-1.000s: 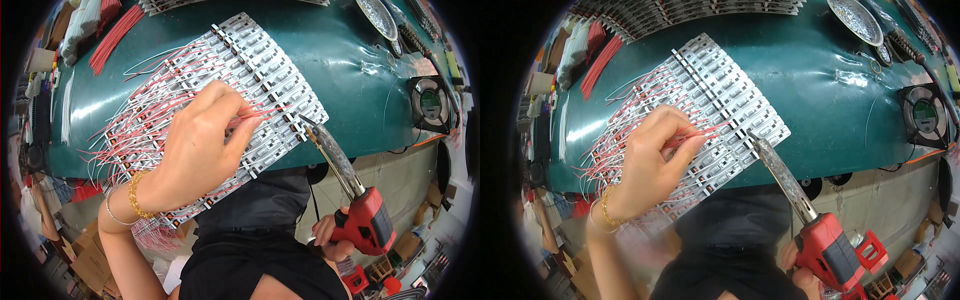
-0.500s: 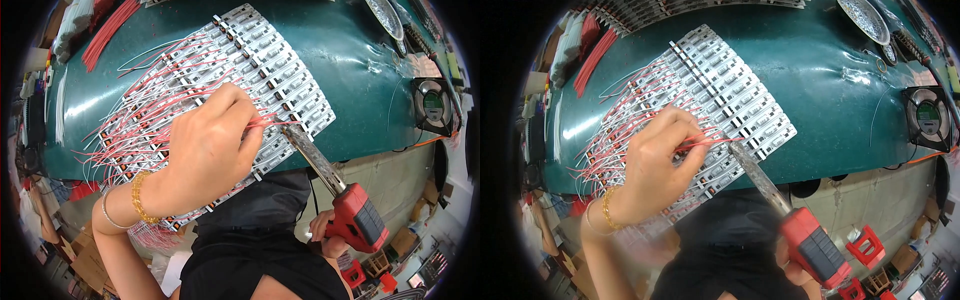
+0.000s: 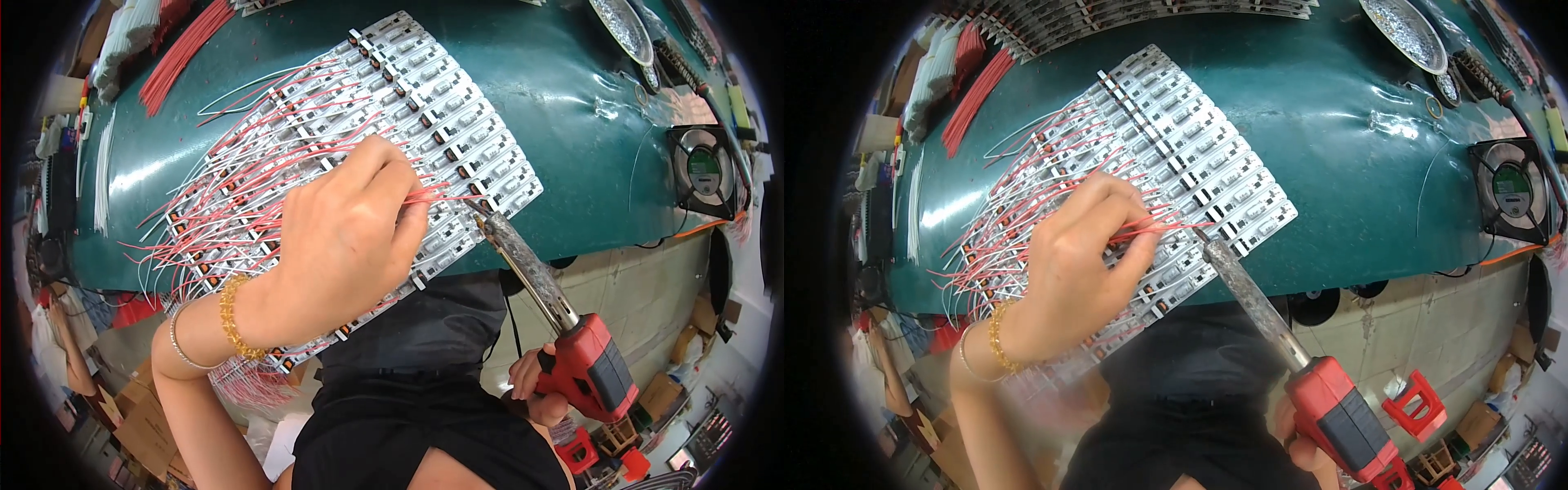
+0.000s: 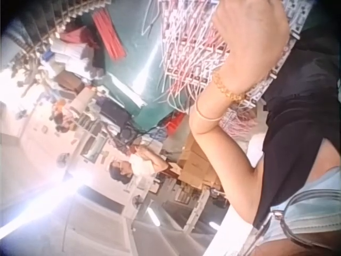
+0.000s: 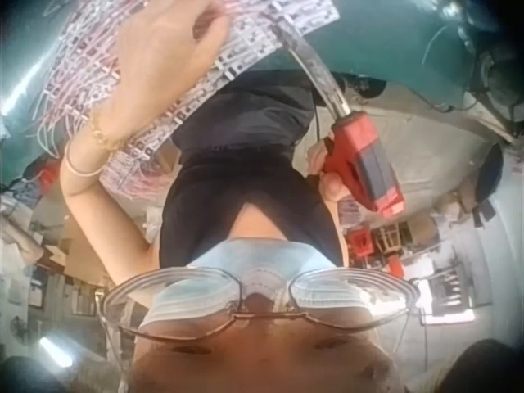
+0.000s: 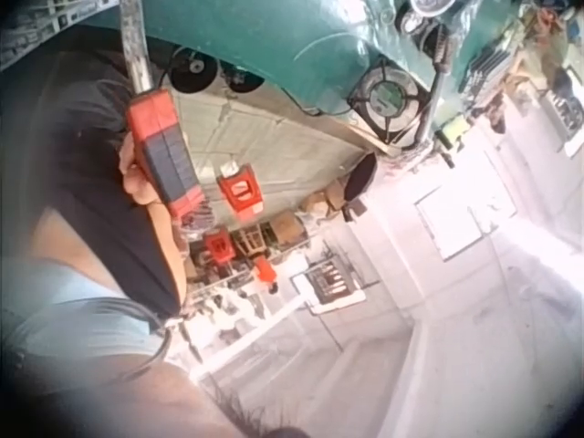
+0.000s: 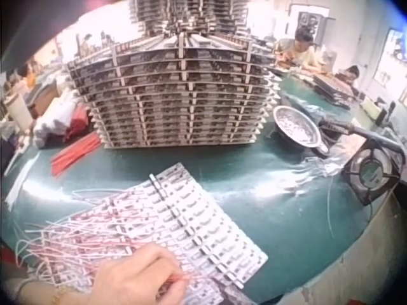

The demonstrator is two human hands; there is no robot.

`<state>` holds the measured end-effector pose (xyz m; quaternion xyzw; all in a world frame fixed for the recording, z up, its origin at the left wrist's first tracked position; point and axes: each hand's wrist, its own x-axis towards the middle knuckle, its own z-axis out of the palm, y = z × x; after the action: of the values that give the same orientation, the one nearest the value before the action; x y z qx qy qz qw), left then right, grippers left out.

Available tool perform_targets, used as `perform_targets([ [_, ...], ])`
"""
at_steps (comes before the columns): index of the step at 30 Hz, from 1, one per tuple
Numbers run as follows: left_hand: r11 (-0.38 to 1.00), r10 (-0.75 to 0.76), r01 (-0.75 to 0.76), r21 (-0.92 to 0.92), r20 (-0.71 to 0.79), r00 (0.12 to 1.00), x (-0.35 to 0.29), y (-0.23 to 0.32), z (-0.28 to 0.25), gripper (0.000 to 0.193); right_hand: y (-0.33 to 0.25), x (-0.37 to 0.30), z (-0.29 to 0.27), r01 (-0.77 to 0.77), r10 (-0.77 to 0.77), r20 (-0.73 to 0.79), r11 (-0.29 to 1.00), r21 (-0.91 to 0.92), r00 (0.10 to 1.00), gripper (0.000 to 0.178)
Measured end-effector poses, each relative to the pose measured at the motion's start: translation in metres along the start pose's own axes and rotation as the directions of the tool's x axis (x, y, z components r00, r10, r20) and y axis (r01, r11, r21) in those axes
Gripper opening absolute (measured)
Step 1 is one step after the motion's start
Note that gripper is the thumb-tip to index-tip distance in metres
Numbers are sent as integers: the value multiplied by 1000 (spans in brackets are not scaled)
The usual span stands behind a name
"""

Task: The person solders white wires onto circuit boards using a soldering tool, picks up red wires from the table, and solders the red wires onto the circuit boards.

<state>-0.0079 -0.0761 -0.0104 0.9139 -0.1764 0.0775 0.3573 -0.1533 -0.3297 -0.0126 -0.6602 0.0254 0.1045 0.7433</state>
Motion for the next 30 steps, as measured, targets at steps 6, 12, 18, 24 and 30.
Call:
perform_targets([
  [6, 1000, 15, -15, -8, 2, 1000, 0, 3, 0, 11, 0, 6, 2, 156, -156, -9, 988, 16, 988, 78],
  [12, 989, -40, 41, -139, 10, 999, 4, 7, -9, 8, 0, 4, 4, 181, -179, -137, 983, 2, 974, 79],
  [18, 974, -69, 93, -209, 120, 990, 3, 14, -16, 8, 3, 3, -2, 169, -161, -133, 984, 50, 978, 80],
  [24, 995, -69, 73, -67, 57, 996, -12, 13, -3, 11, 13, 0, -8, 199, -200, 11, 976, 87, 980, 81],
  [30, 999, 19, -17, -51, 31, 999, -9, 8, -1, 14, 4, -2, 2, 27, -8, -113, 985, 168, 994, 55],
])
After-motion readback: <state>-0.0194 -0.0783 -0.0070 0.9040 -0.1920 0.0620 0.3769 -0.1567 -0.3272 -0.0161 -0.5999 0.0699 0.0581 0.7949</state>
